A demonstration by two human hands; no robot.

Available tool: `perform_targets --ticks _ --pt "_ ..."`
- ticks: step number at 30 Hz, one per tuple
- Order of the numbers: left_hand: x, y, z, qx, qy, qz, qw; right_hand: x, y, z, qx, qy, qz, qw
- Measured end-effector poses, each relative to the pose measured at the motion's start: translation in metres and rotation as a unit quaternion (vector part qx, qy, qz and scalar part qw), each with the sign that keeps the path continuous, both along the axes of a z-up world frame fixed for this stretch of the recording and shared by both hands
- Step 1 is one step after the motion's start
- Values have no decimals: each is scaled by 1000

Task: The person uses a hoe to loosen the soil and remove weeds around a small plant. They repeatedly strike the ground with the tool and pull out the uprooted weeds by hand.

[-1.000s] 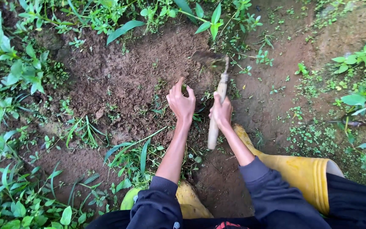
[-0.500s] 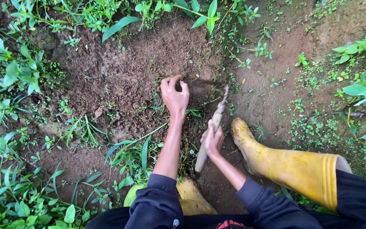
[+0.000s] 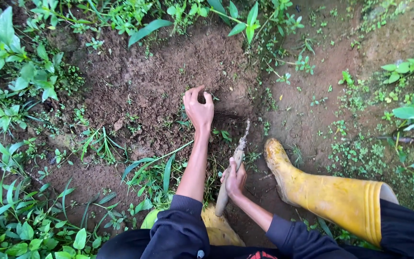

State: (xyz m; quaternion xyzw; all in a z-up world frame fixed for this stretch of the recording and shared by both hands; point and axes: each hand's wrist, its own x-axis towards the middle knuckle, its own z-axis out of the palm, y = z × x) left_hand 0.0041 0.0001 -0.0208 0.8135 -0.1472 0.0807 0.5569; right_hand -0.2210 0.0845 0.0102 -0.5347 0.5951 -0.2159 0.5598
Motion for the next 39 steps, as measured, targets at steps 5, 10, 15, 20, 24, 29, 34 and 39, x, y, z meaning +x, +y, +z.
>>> perform_targets --ticks 5,10,15,20,24,29,34,39 --pt "-3 19 -14 70 -58 -9 996 64 -77 12 -93 -26 13 995" --pt "-15 30 -14 81 -64 -62 993 117 -172 43 -156 -6 15 988" --pt "-7 31 -17 44 -9 -46 998 115 -170 23 -95 79 36 992" --pt "0 27 -33 32 -14 -2 999 86 -110 27 -90 66 55 992" --pt "1 26 -34 16 -13 36 999 60 -59 40 -55 80 76 992" --pt "-3 28 -18 11 -13 29 999 57 -51 16 -19 81 45 996" --pt "-10 41 -6 29 -15 21 999 67 -69 25 -46 73 25 996" --pt "-7 51 -4 120 36 8 992 70 -48 41 32 96 19 995"
